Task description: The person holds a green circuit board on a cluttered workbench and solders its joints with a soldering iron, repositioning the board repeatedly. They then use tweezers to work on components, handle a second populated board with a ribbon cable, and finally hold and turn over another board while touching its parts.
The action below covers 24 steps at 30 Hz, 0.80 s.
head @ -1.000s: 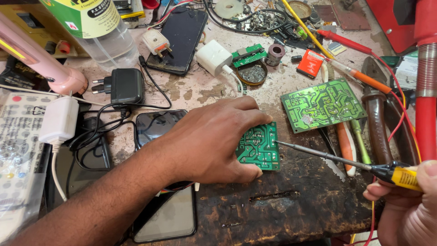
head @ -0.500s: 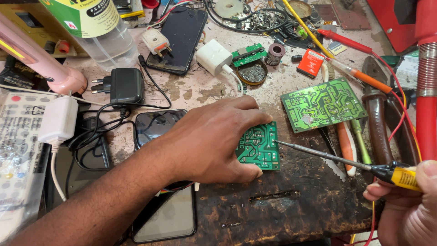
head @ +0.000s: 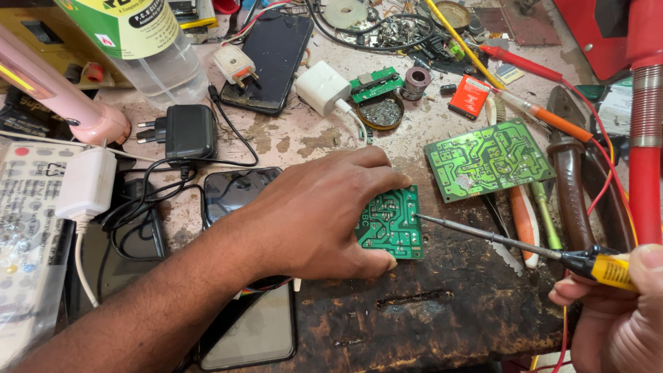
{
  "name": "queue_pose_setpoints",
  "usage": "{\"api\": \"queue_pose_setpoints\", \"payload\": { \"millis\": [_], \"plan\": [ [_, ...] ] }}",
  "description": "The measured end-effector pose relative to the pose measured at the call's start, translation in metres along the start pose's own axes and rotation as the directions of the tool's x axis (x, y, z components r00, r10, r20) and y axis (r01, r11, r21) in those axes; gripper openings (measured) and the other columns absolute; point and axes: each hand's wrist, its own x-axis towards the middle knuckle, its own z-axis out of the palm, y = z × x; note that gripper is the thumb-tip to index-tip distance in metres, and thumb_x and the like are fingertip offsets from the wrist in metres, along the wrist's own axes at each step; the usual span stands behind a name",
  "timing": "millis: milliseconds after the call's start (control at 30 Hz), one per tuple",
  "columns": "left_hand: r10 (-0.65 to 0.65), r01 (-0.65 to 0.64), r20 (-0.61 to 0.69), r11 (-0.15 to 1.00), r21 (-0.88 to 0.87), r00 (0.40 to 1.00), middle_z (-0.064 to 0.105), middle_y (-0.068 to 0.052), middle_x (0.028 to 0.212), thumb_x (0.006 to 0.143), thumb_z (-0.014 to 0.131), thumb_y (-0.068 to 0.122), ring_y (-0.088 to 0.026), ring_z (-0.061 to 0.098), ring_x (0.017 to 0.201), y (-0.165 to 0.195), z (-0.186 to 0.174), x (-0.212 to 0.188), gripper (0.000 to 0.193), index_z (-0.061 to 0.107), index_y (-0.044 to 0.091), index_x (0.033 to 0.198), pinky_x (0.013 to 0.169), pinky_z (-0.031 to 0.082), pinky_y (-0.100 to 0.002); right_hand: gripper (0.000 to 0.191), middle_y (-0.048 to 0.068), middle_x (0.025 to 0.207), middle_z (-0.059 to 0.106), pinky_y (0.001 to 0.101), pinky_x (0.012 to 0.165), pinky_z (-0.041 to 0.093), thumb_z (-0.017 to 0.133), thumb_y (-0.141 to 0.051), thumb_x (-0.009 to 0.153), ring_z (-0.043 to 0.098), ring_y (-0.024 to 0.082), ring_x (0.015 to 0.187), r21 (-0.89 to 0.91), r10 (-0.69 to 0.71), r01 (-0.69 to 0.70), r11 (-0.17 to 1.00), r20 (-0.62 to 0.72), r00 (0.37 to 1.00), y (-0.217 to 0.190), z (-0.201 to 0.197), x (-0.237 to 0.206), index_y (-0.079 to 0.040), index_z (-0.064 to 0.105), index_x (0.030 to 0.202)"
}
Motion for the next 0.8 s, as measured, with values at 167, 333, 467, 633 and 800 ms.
{"api": "queue_pose_setpoints", "payload": {
  "millis": [167, 333, 467, 633, 800],
  "plan": [
    [-0.01, 0.01, 0.009, 1.0, -0.01, 1.0, 0.063, -0.01, 0.117, 0.063, 0.083, 0.044, -0.033, 0.065, 0.107, 0.001, -0.001, 0.0, 0.08, 0.062, 0.009, 0.132, 0.085, 0.053, -0.047, 0.049, 0.016, 0.083, 0.066, 0.0407, 0.072, 0.057, 0.045, -0.034, 0.123, 0.067, 0.023, 0.073, 0.122, -0.022, 0.025, 0.992, -0.027, 0.999, 0.011, -0.01, -0.001, 0.001, 0.06, 0.093],
    [-0.005, 0.005, 0.004, 1.0, -0.015, 1.0, 0.063, -0.01, 0.118, 0.064, 0.083, 0.044, -0.033, 0.065, 0.107, 0.001, -0.001, 0.0, 0.079, 0.062, 0.008, 0.131, 0.086, 0.053, -0.046, 0.045, 0.017, 0.082, 0.065, 0.0412, 0.074, 0.057, 0.038, -0.028, 0.118, 0.065, 0.024, 0.073, 0.08, -0.035, 0.036, 0.996, -0.022, 0.999, 0.018, -0.02, 0.002, 0.002, 0.06, 0.092],
    [-0.002, 0.002, -0.003, 1.0, -0.013, 1.0, 0.063, -0.01, 0.117, 0.062, 0.083, 0.044, -0.033, 0.065, 0.108, 0.0, 0.0, -0.001, 0.08, 0.062, 0.009, 0.131, 0.086, 0.053, -0.047, 0.054, 0.016, 0.075, 0.065, 0.0401, 0.073, 0.057, 0.04, -0.033, 0.124, 0.065, 0.024, 0.07, 0.1, 0.003, -0.003, 0.995, 0.002, 1.0, 0.018, -0.022, 0.005, 0.003, 0.062, 0.09],
    [0.017, -0.017, -0.023, 1.0, -0.005, 1.0, 0.063, -0.01, 0.118, 0.063, 0.083, 0.043, -0.033, 0.064, 0.108, 0.0, 0.001, -0.001, 0.08, 0.063, 0.008, 0.131, 0.086, 0.053, -0.047, 0.052, 0.017, 0.077, 0.065, 0.041, 0.073, 0.057, 0.041, -0.034, 0.122, 0.065, 0.024, 0.072, 0.096, 0.022, -0.024, 0.995, 0.013, 1.0, 0.016, -0.018, 0.004, 0.003, 0.062, 0.092],
    [0.009, -0.009, -0.012, 1.0, -0.007, 1.0, 0.063, -0.01, 0.118, 0.063, 0.083, 0.043, -0.033, 0.064, 0.109, 0.0, 0.002, -0.001, 0.078, 0.063, 0.009, 0.131, 0.086, 0.053, -0.047, 0.053, 0.017, 0.076, 0.064, 0.0413, 0.073, 0.057, 0.042, -0.035, 0.121, 0.064, 0.024, 0.071, 0.052, 0.016, -0.016, 0.998, 0.007, 1.0, 0.012, -0.013, 0.003, 0.004, 0.062, 0.092]
  ]
}}
